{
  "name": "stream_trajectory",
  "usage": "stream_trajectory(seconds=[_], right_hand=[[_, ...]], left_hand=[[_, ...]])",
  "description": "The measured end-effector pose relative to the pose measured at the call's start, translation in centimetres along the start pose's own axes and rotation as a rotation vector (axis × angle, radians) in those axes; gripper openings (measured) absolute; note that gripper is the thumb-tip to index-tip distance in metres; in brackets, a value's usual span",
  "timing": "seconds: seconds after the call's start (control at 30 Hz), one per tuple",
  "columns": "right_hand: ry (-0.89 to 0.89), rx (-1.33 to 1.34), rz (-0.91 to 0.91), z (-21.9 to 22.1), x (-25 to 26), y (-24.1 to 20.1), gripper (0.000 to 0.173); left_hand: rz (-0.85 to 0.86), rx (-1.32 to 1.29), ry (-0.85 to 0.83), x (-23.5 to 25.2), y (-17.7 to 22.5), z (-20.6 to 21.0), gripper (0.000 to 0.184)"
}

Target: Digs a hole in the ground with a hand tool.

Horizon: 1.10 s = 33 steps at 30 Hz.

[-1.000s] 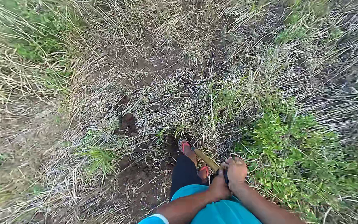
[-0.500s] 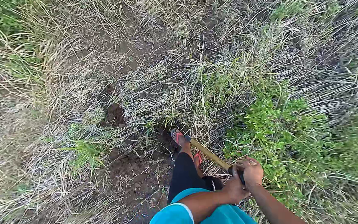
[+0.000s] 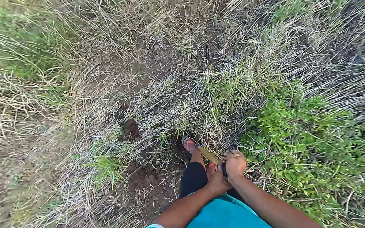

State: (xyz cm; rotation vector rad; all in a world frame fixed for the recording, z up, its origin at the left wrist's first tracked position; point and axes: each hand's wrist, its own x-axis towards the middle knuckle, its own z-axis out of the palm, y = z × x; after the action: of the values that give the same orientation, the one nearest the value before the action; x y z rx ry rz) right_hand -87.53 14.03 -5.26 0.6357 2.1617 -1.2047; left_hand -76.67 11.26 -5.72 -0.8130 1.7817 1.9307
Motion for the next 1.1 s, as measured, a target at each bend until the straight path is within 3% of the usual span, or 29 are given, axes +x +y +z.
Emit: stream_trajectory(seconds=[0.1, 0.23, 0.37, 0.47, 0.63, 0.73, 0.83, 0.97, 1.1], right_hand=[[-0.005, -0.003, -0.018, -1.6, 0.5, 1.2, 0.045], [0.006, -0.070, -0.048, -7.2, 3.5, 5.2, 0.047], [0.059, -0.136, -0.050, -11.6, 7.1, 7.7, 0.041], [0.059, -0.161, -0.052, -13.4, 8.8, 8.6, 0.035], [0.104, -0.227, -0.070, -16.9, 12.6, 10.2, 0.035], [0.228, -0.594, 0.022, -21.2, 16.3, 12.7, 0.049], [0.279, -0.780, 0.146, -22.9, 20.5, 18.0, 0.052], [0.341, -0.485, 0.142, -22.0, 19.8, 20.2, 0.039], [0.296, -0.245, 0.004, -18.4, 11.9, 17.4, 0.023]], left_hand=[[-0.001, 0.001, -0.011, 0.2, -0.5, 1.8, 0.118], [-0.018, -0.045, -0.057, 1.4, -1.7, 8.5, 0.122], [-0.052, 0.061, -0.231, 4.0, -2.4, 12.5, 0.127], [-0.071, 0.124, -0.354, 5.4, -2.9, 12.1, 0.124], [-0.187, 0.135, -0.345, 6.5, -6.6, 9.6, 0.106], [-0.292, 0.173, -0.324, 7.3, -10.9, 8.2, 0.102], [-0.312, 0.309, -0.223, 10.0, -18.7, 6.8, 0.102], [-0.298, 0.528, -0.202, 13.1, -23.1, 4.1, 0.099], [0.044, 0.709, -0.189, 17.8, -23.9, 4.1, 0.098]])
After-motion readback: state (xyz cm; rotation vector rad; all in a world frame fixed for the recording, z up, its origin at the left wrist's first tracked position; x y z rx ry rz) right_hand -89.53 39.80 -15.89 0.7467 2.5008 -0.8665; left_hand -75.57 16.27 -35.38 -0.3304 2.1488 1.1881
